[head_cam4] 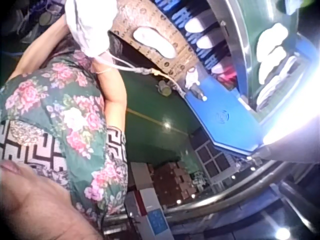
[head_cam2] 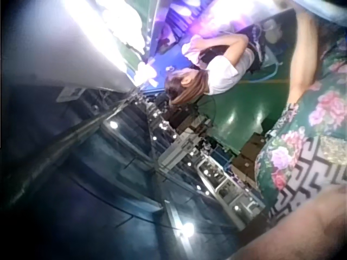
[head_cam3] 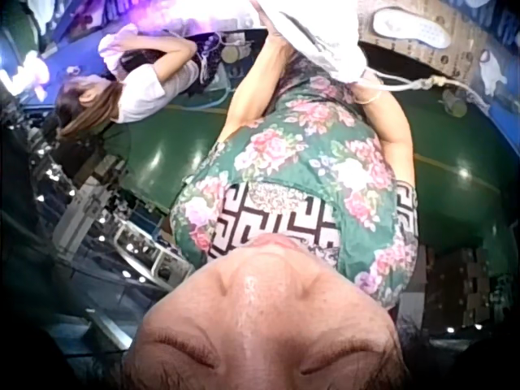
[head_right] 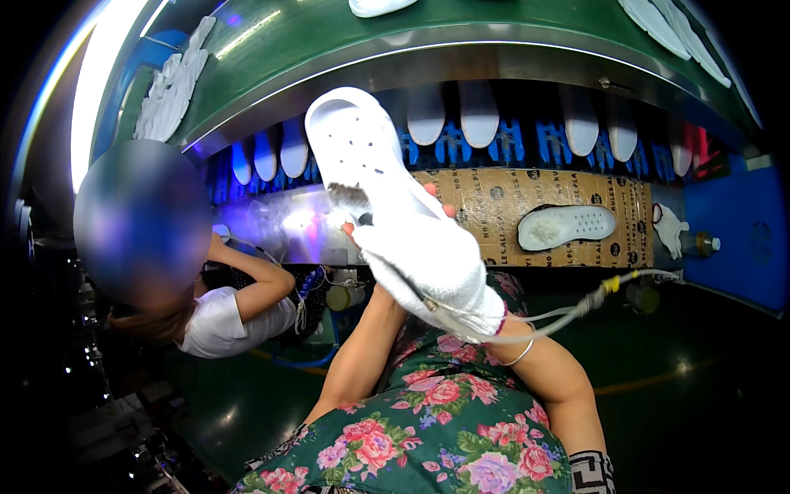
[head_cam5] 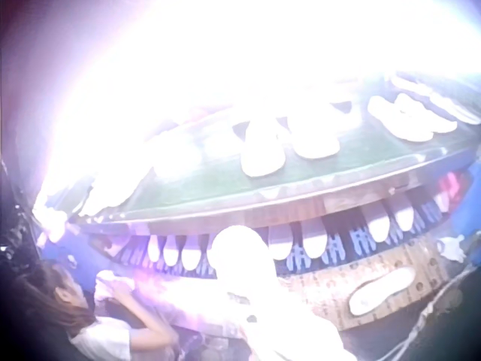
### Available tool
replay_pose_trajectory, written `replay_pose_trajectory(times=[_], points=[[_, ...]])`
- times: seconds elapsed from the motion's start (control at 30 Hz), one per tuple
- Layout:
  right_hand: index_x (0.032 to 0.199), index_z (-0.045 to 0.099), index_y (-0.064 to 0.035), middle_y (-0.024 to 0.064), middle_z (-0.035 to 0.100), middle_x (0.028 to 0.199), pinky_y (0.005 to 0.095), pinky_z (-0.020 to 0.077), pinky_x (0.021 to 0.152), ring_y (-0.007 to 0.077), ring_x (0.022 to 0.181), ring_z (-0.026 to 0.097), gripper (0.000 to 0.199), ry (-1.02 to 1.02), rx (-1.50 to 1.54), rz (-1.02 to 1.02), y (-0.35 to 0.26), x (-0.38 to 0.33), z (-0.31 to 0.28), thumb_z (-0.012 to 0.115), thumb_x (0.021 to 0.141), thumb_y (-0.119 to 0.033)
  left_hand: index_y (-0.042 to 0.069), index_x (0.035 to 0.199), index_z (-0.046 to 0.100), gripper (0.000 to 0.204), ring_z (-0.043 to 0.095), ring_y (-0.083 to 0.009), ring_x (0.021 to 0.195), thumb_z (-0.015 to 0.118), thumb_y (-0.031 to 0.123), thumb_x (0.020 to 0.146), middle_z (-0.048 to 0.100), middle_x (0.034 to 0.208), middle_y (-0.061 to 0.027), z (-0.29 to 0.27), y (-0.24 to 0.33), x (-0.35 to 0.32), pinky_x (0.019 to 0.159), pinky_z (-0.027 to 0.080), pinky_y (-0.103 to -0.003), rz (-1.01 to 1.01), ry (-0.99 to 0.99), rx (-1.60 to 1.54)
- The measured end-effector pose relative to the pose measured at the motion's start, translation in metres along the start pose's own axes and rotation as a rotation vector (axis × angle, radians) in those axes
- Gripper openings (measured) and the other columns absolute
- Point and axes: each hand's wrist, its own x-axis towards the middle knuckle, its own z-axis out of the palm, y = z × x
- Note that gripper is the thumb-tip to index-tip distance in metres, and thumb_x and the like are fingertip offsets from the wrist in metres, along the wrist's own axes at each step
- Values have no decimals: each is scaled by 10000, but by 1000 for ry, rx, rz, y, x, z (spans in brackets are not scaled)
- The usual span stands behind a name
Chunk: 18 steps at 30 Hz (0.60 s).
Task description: The person applies glue to white shoe soles using a brush, places the soles onto a moving conveyor belt, and picks up assembled shoes from a lower rack to move them.
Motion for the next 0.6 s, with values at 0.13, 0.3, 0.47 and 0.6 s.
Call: replay_pose_trajectory(times=[0.13, 0.3, 0.47, 0.6], points=[[990, 729, -17, 121, 720, 961, 329, 538, 836, 243, 901, 698, 203, 74, 255, 123, 8, -4, 1, 739, 789, -46, 120, 1494, 242, 1165, 570, -398, 1148, 444, 925, 677, 477, 1367, -202, 1, 9, 6, 965, 511, -543, 55, -5, -11], [1007, 740, -65, 113, 724, 922, 326, 544, 760, 252, 845, 707, 240, -33, -44, -110, 12, -5, -1, 741, 768, -40, 129, 1491, 281, 1134, 570, -440, 1142, 430, 919, 691, 529, 1319, -214, -1, 12, 8, 904, 531, -579, 19, -101, -73], [970, 748, -52, 112, 732, 937, 306, 538, 749, 228, 829, 702, 187, -44, 256, 110, 5, -9, -3, 750, 784, -64, 57, 1453, 341, 1192, 598, -446, 1077, 506, 916, 644, 541, 1286, -245, 5, 21, 17, 861, 549, -583, 35, -124, -135], [996, 733, -77, 86, 730, 926, 318, 543, 734, 231, 811, 704, 217, -46, 84, -2, 12, -10, -3, 740, 782, -48, 62, 1448, 350, 1176, 597, -431, 1069, 534, 901, 644, 538, 1296, -231, 1, 23, 21, 855, 546, -585, 2, -196, -86]])
